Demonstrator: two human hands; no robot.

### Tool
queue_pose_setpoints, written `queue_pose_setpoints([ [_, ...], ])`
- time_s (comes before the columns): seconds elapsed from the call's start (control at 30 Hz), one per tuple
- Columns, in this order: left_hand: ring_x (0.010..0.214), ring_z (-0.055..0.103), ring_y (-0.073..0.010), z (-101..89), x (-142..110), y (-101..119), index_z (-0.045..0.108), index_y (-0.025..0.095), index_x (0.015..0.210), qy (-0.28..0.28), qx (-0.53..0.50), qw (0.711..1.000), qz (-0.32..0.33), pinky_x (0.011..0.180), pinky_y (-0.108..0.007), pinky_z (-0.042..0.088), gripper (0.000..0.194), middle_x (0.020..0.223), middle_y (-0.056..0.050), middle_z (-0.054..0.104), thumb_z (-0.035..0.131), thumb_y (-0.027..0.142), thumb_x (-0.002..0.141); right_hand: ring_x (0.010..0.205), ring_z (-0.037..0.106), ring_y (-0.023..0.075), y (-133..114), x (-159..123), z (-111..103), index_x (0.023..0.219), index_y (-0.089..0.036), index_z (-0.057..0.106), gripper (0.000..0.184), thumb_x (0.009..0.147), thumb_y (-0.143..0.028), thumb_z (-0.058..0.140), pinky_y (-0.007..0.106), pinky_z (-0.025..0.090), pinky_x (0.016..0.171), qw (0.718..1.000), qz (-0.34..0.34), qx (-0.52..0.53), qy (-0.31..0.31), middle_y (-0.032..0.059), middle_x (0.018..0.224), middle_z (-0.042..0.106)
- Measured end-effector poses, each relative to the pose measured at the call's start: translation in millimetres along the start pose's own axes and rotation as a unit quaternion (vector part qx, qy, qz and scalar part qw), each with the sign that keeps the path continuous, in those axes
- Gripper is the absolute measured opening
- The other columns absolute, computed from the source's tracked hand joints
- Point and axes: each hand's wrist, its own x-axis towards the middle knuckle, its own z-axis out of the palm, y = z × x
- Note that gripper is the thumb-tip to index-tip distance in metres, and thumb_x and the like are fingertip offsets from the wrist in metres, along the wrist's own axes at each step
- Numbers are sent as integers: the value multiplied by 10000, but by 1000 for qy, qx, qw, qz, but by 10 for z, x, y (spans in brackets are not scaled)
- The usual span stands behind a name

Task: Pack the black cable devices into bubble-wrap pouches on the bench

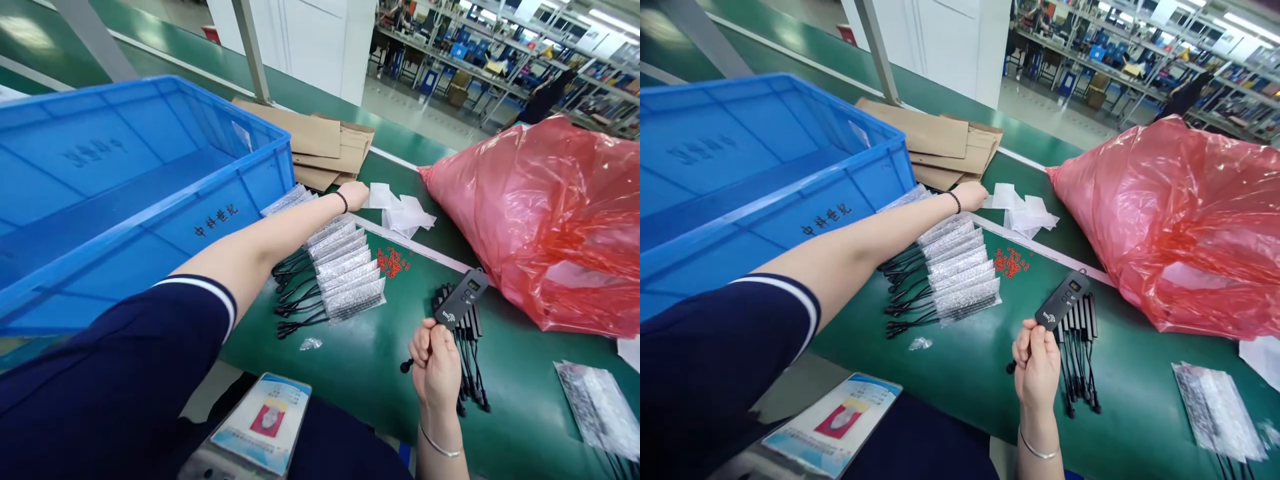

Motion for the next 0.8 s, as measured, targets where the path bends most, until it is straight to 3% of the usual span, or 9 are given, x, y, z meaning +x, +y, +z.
queue_pose_setpoints([
  [0.1, 978, 587, -301, 93, 300, -234, 678, -23, 973, -37, 38, 998, -17, 862, -350, 432, 330, 1005, -255, 645, 611, 108, 678, 438, 284, 26, -6, 21, -99, 856, -181, 629, 234, 836, -413, 611, 171, 208, 403, 1000, 7, 3, 25, -58, 538, 380],
  [0.2, 982, 591, -291, 158, 290, -262, 677, 10, 999, -42, 61, 997, -18, 846, -344, 434, 321, 1045, -247, 637, 551, 106, 719, 444, 310, 28, 25, 48, -165, 857, -175, 640, 243, 821, -415, 629, 176, 224, 411, 999, 16, -3, 43, -51, 542, 404],
  [0.33, 1003, 589, -266, -37, -3, -284, 680, 100, 984, -30, 48, 998, 20, 870, -335, 420, 279, 1014, -164, 663, 490, 124, 781, 456, 339, 42, 65, 64, -199, 881, -177, 654, 248, 809, -414, 640, 189, 250, 413, 999, 27, -13, 31, -33, 559, 459],
  [0.43, 857, 619, -192, -269, -472, -214, 646, 128, 958, -16, -163, 984, 75, 798, -293, 451, 210, 889, -86, 675, 512, 183, 805, 496, 393, 57, 71, 59, -129, 909, -183, 661, 245, 812, -407, 634, 199, 286, 410, 999, 31, -19, 7, 33, 712, 613],
  [0.47, 789, 619, -165, -313, -669, -141, 628, 127, 941, -23, -275, 957, 84, 751, -277, 465, 184, 843, -69, 668, 530, 207, 807, 528, 425, 64, 65, 60, -85, 910, -187, 661, 240, 819, -406, 625, 202, 306, 415, 999, 29, -20, -3, 64, 828, 656],
  [0.53, 694, 601, -126, -318, -1080, 87, 595, 127, 891, -53, -478, 872, 93, 676, -254, 478, 166, 785, -46, 650, 587, 264, 797, 642, 504, 86, 41, 72, 19, 916, -197, 658, 230, 832, -406, 608, 205, 348, 435, 999, 23, -17, -32, 103, 1104, 641],
  [0.6, 655, 585, -107, -230, -1464, 381, 582, 127, 834, -99, -599, 788, 99, 648, -245, 481, 203, 743, -33, 638, 654, 306, 769, 753, 538, 110, 9, 102, 121, 932, -206, 655, 228, 834, -405, 603, 201, 370, 448, 998, 11, -11, -60, 99, 1235, 576],
  [0.7, 711, 604, -110, -67, -1886, 798, 605, 127, 867, -194, -666, 712, 106, 694, -247, 488, 249, 798, -40, 660, 722, 297, 727, 639, 488, 85, -21, 165, 210, 912, -204, 666, 222, 832, -402, 606, 190, 334, 424, 997, -22, -26, -66, 56, 929, 633],
  [0.8, 795, 616, -131, 0, -2051, 1050, 643, 126, 923, -219, -691, 682, 96, 747, -255, 480, 269, 896, -62, 678, 744, 261, 713, 501, 396, 55, -26, 188, 191, 887, -193, 677, 233, 831, -408, 607, 194, 295, 413, 993, -57, -94, -46, -21, 618, 503],
])
